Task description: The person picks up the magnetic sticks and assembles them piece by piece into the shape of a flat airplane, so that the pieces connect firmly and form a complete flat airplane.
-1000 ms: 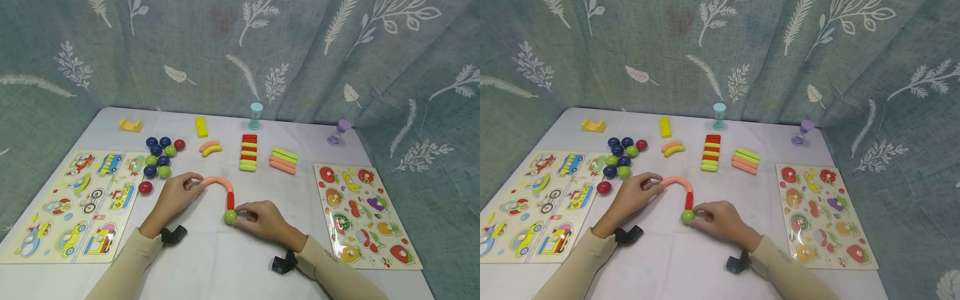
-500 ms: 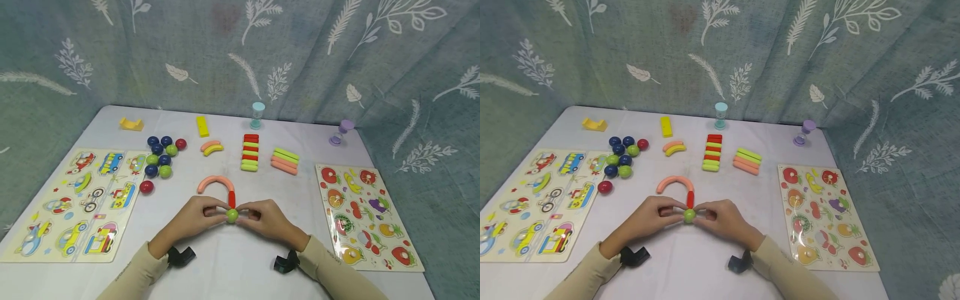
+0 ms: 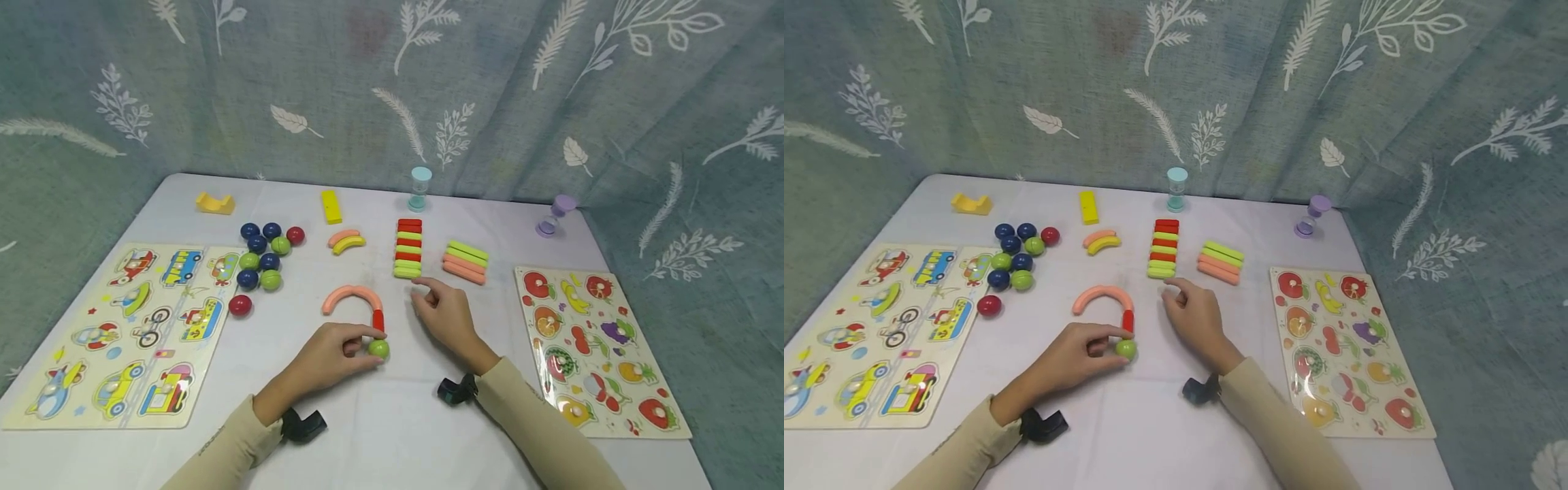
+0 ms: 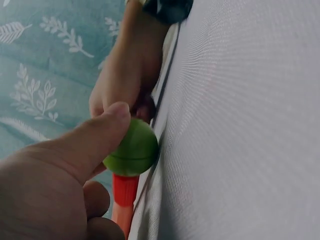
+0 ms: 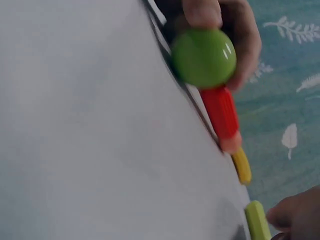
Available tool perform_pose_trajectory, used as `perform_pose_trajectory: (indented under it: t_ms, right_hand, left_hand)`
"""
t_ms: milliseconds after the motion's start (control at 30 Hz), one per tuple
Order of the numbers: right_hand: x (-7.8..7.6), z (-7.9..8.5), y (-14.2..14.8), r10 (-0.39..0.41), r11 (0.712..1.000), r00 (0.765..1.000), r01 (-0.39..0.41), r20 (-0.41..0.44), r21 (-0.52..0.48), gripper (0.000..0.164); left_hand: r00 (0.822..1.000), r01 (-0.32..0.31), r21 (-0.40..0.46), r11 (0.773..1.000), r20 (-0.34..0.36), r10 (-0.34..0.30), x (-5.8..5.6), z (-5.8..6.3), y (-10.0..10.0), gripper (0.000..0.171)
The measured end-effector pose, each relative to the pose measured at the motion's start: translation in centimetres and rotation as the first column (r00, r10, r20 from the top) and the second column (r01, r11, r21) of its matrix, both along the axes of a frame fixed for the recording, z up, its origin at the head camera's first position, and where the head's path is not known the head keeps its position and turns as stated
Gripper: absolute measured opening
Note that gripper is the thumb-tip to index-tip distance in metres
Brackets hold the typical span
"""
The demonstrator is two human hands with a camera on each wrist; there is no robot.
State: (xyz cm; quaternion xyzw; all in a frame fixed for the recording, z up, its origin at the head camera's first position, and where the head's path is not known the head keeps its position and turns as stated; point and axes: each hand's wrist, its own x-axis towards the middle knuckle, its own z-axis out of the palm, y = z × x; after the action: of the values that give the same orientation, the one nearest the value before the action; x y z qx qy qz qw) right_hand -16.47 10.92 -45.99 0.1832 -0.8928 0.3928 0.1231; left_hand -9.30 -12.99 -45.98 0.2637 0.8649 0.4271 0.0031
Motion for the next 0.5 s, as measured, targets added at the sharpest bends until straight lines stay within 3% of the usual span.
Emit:
perform_pose_trajectory:
  t_ms: [200,500]
  right_hand:
    - [-2.1,-0.5,-0.2,-0.055,0.988,0.998,0.052,0.016,0.143,0.027]
    - [-3.0,-0.7,0.2,-0.023,0.998,0.999,0.025,-0.026,0.061,0.023]
  left_hand:
    - [1.000,-0.021,0.032,0.999,0.014,0.020,0.0,-0.3,-0.1,0.036]
    - [0.998,-0.063,0.035,0.997,-0.009,0.063,-0.3,-0.1,-0.6,0.034]
